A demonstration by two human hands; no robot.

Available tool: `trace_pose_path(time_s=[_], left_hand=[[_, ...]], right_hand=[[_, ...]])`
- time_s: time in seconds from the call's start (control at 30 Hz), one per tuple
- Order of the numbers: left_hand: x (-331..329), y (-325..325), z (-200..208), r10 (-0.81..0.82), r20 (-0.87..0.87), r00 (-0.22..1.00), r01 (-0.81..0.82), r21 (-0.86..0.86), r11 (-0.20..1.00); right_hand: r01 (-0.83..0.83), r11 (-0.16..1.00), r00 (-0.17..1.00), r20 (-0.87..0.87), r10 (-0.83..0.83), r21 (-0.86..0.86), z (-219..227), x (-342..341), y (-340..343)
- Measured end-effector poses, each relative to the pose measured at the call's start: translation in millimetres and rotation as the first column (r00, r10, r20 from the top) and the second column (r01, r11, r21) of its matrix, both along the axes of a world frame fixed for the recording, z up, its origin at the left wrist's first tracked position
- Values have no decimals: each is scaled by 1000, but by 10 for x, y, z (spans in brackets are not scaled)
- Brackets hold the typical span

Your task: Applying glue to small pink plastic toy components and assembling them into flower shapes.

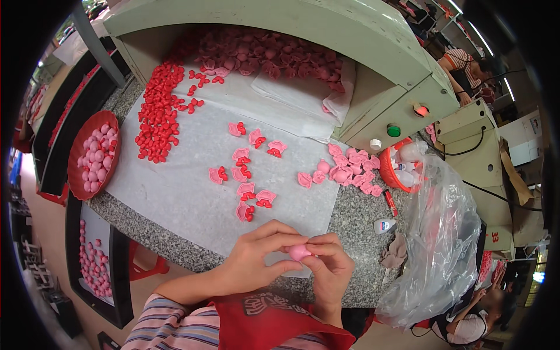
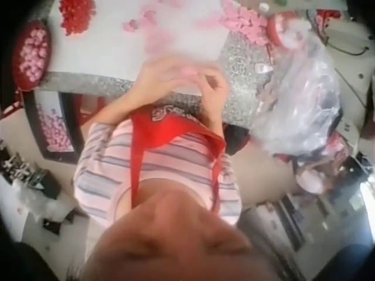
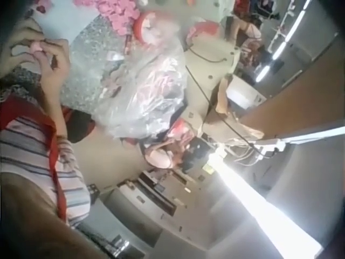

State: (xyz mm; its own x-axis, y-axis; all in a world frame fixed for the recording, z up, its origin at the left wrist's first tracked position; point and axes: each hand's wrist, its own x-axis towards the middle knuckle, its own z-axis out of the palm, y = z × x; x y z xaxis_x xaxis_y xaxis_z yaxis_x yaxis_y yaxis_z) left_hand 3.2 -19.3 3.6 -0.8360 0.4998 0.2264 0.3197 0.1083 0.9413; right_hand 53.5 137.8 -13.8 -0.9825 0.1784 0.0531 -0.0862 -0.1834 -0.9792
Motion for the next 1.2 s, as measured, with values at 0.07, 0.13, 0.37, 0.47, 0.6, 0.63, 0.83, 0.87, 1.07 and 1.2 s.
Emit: trace_pose_path(time_s=[0.07, 0.13, 0.37, 0.47, 0.6, 0.63, 0.83, 0.87, 1.07, 1.2], left_hand=[[1, -20, -66, -115, 340, 933, 33, 239, 970], [15, -11, -66, -154, 462, 873, -26, 360, 933], [30, 32, -106, -169, 473, 865, -70, 446, 892], [38, 38, -107, -138, 452, 881, -81, 433, 898], [35, 27, -109, -116, 392, 913, -61, 412, 909], [30, 28, -129, -91, 336, 937, -47, 381, 923], [43, 32, -152, -12, 250, 968, -71, 318, 945], [46, 29, -157, -1, 244, 970, -77, 308, 948], [71, 4, -191, 35, 243, 969, -103, 273, 956], [35, 0, -181, 13, 316, 949, -100, 262, 960]], right_hand=[[-6, 997, 1000, -2, 7, 76, 24, 0, 2], [9, 991, 1000, -16, -7, 137, 85, -20, -31], [96, 938, 994, -83, -72, 332, 161, 22, -124], [104, 935, 991, -110, -71, 338, 161, 26, -130], [115, 924, 989, -132, -71, 364, 147, 43, -140], [119, 923, 988, -137, -74, 365, 134, 42, -140], [137, 923, 985, -144, -91, 359, 92, 24, -153], [157, 917, 982, -155, -106, 366, 71, 20, -152], [152, 919, 986, -126, -113, 363, 16, 41, -187], [101, 933, 994, -75, -80, 346, 14, 30, -198]])
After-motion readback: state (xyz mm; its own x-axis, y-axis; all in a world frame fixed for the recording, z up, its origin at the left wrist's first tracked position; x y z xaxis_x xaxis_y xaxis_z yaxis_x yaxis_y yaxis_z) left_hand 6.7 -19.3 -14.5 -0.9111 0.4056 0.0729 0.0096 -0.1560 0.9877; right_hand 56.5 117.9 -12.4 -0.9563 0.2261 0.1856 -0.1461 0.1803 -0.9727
